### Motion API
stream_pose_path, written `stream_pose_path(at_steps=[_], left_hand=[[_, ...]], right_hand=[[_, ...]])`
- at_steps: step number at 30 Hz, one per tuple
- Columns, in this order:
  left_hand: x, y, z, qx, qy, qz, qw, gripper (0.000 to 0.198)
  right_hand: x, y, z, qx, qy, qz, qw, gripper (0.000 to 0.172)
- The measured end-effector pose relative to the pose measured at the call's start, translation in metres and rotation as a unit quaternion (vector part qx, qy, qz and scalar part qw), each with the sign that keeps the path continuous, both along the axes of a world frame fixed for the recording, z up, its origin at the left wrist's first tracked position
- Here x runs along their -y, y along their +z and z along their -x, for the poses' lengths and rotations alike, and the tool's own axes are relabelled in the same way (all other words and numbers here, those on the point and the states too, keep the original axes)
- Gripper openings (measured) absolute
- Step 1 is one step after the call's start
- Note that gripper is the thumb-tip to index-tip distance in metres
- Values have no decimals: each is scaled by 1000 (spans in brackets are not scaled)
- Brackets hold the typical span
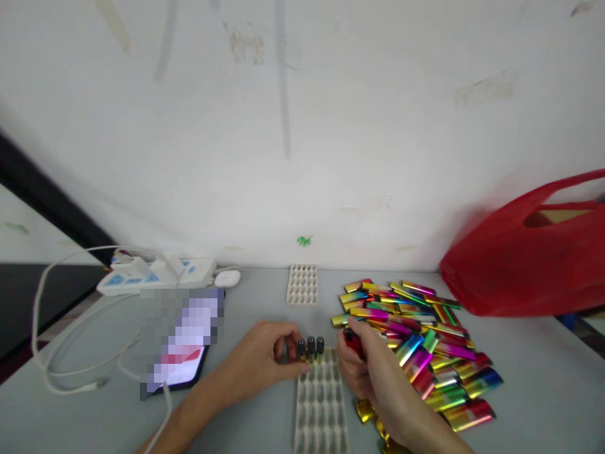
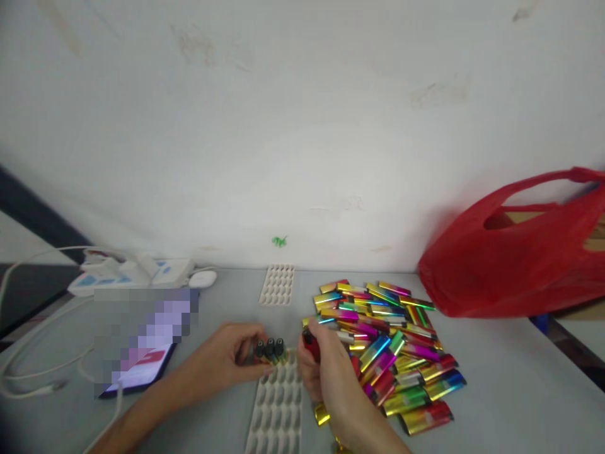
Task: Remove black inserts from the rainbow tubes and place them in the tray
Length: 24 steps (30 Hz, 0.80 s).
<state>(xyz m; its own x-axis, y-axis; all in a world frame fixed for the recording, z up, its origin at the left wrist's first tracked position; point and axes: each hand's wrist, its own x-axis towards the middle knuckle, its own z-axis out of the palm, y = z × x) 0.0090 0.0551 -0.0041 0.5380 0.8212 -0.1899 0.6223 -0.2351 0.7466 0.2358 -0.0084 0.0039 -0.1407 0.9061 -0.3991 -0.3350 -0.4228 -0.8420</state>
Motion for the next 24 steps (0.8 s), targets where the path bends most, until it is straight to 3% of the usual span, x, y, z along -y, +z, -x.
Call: stream_pose_path(at_steps=[11, 24], left_hand=[[0, -1, 0, -2, -5, -9, 1000, 28], [-1, -5, 1, -10, -4, -16, 1000, 27]], right_hand=[[8, -11, 10, 41, 1, 20, 999, 56], [13, -14, 11, 16, 18, 11, 1000, 51]])
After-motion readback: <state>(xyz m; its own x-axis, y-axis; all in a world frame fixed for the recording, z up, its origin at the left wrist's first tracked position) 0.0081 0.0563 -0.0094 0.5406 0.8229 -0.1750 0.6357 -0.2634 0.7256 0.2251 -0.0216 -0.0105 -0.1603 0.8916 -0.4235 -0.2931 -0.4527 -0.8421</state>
